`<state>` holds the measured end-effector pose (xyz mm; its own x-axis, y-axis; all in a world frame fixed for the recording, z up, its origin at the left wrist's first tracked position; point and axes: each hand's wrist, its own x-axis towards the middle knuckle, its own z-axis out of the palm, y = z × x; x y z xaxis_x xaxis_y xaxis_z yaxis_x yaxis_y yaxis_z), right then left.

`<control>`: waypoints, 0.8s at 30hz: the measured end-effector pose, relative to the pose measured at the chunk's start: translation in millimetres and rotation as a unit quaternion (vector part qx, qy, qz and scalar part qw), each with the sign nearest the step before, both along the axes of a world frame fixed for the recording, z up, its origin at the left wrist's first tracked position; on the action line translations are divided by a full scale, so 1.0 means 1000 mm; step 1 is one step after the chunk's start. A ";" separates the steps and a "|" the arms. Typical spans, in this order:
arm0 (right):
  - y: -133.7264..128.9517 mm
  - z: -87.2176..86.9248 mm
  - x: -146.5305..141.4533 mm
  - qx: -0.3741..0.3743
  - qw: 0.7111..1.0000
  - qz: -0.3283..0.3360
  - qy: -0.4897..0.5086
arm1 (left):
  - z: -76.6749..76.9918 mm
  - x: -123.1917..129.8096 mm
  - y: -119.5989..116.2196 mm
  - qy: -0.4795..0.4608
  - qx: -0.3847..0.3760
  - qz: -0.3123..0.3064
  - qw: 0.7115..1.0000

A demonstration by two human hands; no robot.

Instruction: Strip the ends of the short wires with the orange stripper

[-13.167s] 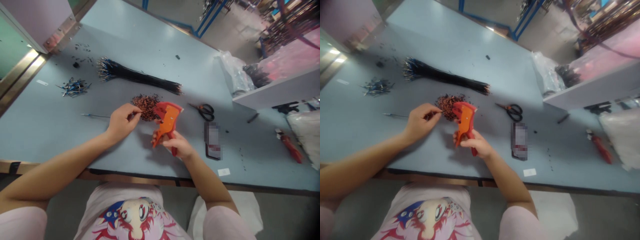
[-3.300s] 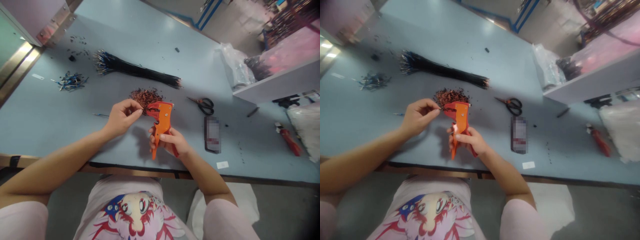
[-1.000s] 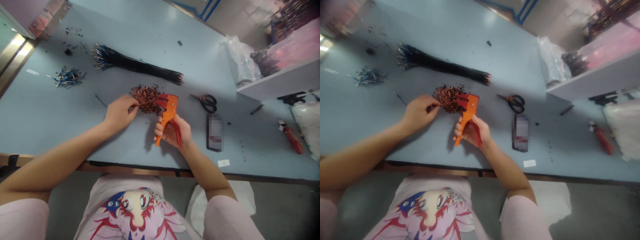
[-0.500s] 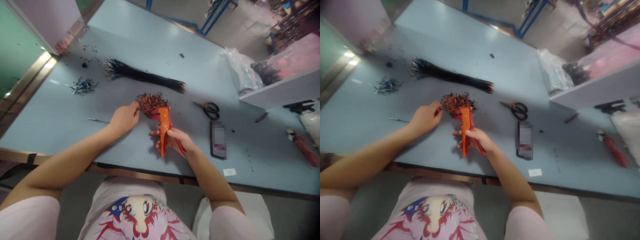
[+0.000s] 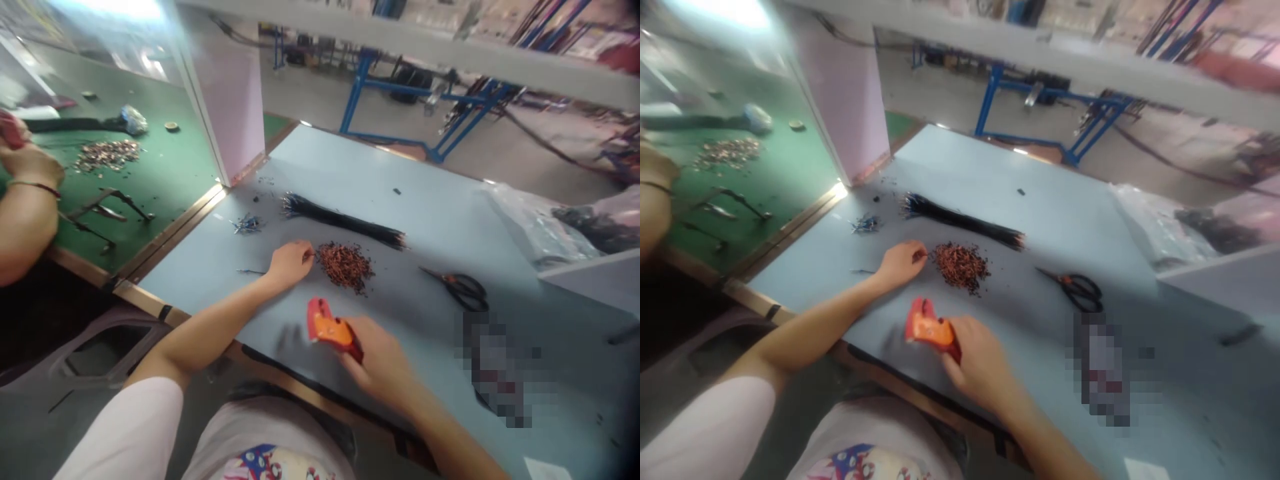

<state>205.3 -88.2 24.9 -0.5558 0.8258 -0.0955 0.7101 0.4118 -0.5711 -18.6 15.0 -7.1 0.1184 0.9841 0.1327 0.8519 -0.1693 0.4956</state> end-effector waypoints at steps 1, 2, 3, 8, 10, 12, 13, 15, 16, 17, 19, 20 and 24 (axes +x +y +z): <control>-0.003 -0.005 -0.005 0.056 0.998 0.013 -0.036 | 0.000 -0.002 0.001 0.011 -0.001 0.001 1.000; -0.005 -0.012 -0.010 0.095 0.993 0.025 -0.063 | 0.000 -0.004 0.001 0.024 -0.006 0.003 1.000; -0.006 -0.018 -0.015 0.123 0.989 0.027 -0.081 | 0.000 -0.005 0.002 0.038 -0.013 0.003 0.999; -0.006 -0.030 -0.021 0.155 0.986 0.015 -0.055 | 0.003 -0.004 0.000 0.088 -0.012 -0.009 0.996; -0.006 -0.027 -0.019 0.160 0.987 0.030 -0.018 | 0.004 -0.001 -0.002 0.100 -0.005 -0.013 0.995; -0.006 -0.026 -0.017 0.174 0.984 0.036 0.007 | 0.005 0.001 -0.004 0.111 0.001 -0.019 0.994; -0.006 -0.026 -0.016 0.186 0.982 0.035 0.015 | 0.005 0.003 -0.005 0.116 0.003 -0.021 0.993; -0.003 -0.030 -0.014 0.213 0.976 0.028 0.028 | 0.005 0.005 -0.007 0.126 0.009 -0.025 0.992; -0.002 -0.033 -0.013 0.224 0.974 0.025 0.033 | 0.005 0.006 -0.007 0.130 0.014 -0.023 0.991; -0.001 -0.036 -0.011 0.232 0.972 0.020 0.040 | 0.005 0.007 -0.008 0.132 0.020 -0.019 0.991; 0.000 -0.040 -0.009 0.233 0.970 0.005 0.065 | 0.007 0.010 -0.010 0.116 0.048 -0.010 0.992; 0.001 -0.041 -0.008 0.222 0.971 -0.007 0.087 | 0.009 0.012 -0.012 0.093 0.068 -0.012 0.993; 0.006 -0.036 -0.009 0.082 0.959 -0.106 0.251 | 0.025 0.028 -0.023 -0.109 0.098 -0.069 0.987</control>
